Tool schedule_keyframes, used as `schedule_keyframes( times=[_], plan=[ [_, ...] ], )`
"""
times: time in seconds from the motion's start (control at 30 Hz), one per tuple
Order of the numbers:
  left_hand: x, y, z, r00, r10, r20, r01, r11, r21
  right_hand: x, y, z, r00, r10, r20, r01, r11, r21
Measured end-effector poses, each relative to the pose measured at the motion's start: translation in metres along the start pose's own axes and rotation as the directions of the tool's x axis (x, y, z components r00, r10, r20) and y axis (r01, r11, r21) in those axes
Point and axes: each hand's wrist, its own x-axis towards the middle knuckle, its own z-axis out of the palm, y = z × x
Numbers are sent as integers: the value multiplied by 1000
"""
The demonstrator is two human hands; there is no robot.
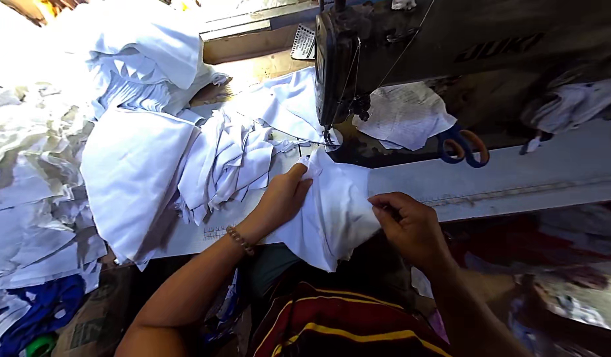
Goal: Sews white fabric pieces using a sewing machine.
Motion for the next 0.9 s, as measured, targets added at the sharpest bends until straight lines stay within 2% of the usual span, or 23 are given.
schedule_keyframes(
  times=[0.07, 0.13, 0.17, 0.23, 0.33, 0.43, 0.57, 0.67, 0.77, 0.9],
  plan=[
    [-16, 8, -13, 999, -40, -31, 35, 991, -131, 1, -9, -5, 998, -50, 29, 44, 983, 180],
    [-27, 20, -24, 996, -14, -89, -9, 968, -251, 2, -19, -20, 998, -57, 41, 38, 933, 358],
    [-28, 26, -28, 994, -8, -108, -24, 956, -292, 3, -23, -28, 999, -36, 27, 23, 921, 388],
    [-22, 26, -27, 994, -14, -104, -18, 955, -297, 11, -22, -38, 999, 30, -18, -22, 947, 320],
    [-7, 11, -3, 996, -80, -30, 77, 992, -99, 29, -2, -25, 985, 172, 19, -173, 980, 94],
    [2, 7, 7, 996, -94, -3, 94, 995, 32, 37, 10, -8, 965, 258, 40, -258, 966, -15],
    [-1, 5, 5, 996, -89, -5, 89, 996, -15, 32, 6, -11, 967, 246, 74, -246, 969, -10],
    [-5, 9, -9, 995, -48, -90, 40, 995, -92, 33, -6, -19, 989, 146, 2, -146, 988, 50],
    [-3, 14, -20, 991, -52, -125, 39, 994, -101, 37, -14, -20, 995, 83, -57, -81, 996, 34],
    [-4, 10, -20, 994, -22, -105, 13, 996, -90, 37, -10, -17, 991, 108, 78, -108, 994, -2]
  ],
)
